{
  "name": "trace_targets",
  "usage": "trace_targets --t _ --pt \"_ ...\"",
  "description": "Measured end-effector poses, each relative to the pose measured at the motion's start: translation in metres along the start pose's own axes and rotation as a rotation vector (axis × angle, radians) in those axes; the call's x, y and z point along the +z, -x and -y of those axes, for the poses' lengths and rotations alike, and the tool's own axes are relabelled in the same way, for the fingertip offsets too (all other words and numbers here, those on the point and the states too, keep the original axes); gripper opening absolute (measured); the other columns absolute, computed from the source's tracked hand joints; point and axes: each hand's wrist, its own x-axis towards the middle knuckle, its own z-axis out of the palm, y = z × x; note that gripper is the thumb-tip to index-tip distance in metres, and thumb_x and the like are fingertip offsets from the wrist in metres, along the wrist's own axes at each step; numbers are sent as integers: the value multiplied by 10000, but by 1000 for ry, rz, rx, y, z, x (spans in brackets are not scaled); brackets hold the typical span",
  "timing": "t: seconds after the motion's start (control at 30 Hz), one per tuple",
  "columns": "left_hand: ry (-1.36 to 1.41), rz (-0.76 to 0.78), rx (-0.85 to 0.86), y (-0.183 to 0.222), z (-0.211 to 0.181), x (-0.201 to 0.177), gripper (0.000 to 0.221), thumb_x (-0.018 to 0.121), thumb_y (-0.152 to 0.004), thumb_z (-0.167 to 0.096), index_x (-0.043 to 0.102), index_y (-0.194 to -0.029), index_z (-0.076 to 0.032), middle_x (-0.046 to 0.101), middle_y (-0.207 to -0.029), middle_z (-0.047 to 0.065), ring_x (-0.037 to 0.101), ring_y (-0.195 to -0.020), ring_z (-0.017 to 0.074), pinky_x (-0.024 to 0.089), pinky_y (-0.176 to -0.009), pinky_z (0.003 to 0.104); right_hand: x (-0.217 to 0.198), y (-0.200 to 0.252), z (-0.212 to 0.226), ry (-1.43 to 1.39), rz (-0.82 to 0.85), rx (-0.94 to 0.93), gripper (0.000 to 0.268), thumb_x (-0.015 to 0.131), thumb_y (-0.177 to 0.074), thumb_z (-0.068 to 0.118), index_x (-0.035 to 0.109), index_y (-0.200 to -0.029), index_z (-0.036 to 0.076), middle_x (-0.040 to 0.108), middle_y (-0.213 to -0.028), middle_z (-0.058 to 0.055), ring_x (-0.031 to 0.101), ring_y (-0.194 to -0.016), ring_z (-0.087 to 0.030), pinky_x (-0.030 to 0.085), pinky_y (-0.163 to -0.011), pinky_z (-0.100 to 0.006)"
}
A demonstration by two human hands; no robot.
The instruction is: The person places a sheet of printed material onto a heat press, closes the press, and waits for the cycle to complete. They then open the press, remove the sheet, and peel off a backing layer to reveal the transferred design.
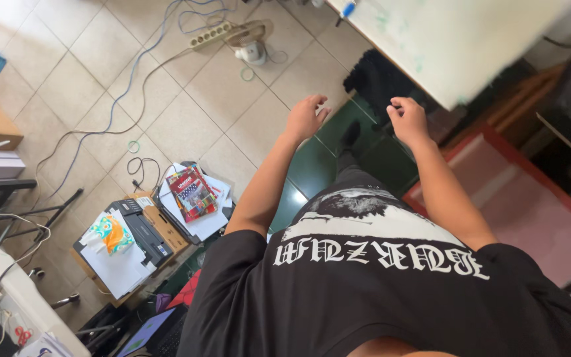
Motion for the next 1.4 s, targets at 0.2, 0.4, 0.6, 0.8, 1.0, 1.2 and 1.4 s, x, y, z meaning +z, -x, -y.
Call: trace_targets --t 0.2,0.4,0.6,0.8,1.0,1.2,1.4 --pt "-23 -48 6 -132 21 -33 305 729 -899 -285 702 -1140 -101 735 -1084 117 720 -940 299 556 -812 432 32 -166 8 62 45 -42 316 746 -977 208 702 -1216 7 720 -1147 -160 703 -967 -295 553 -859 -388" --pt "-64 -54 -5 -237 34 -74 290 728 -912 -269 693 -1144 -99 733 -1086 110 706 -925 320 550 -804 435 58 -327 29 260 114 -111 363 756 -951 242 691 -1246 41 670 -1249 -149 646 -1088 -351 513 -929 -451" --pt "8 -39 -29 -318 78 -108 268 732 -915 -258 704 -1125 -95 734 -1074 116 711 -927 313 558 -803 424 91 -419 46 483 -58 -302 551 814 -867 208 609 -1336 3 569 -1409 -218 536 -1266 -424 421 -998 -533" --pt "136 -78 23 -417 159 -147 291 762 -892 -238 700 -1124 -74 752 -1052 123 739 -916 274 576 -819 392 125 -423 30 317 -337 -82 701 855 -879 239 514 -1420 -47 545 -1404 -220 535 -1273 -371 448 -1029 -475" --pt "230 -16 154 -508 194 -175 236 754 -911 -191 721 -1096 -48 761 -1019 119 756 -879 252 589 -791 359 153 -414 -2 -900 -472 820 298 787 -921 287 692 -1099 67 710 -963 -60 655 -757 -151 423 -560 -293" --pt "264 127 326 -535 173 -179 212 754 -923 -176 715 -1085 -45 748 -995 110 755 -878 242 584 -783 356 155 -420 10 -1244 -691 901 265 840 -898 268 629 -948 117 581 -762 0 571 -621 -148 401 -512 -319" --pt "305 274 394 -539 150 -170 194 740 -919 -171 716 -1078 -63 730 -1002 105 747 -864 262 591 -746 367 144 -428 35 -992 -851 1011 225 825 -863 297 692 -962 145 605 -776 24 530 -603 -120 371 -513 -312"
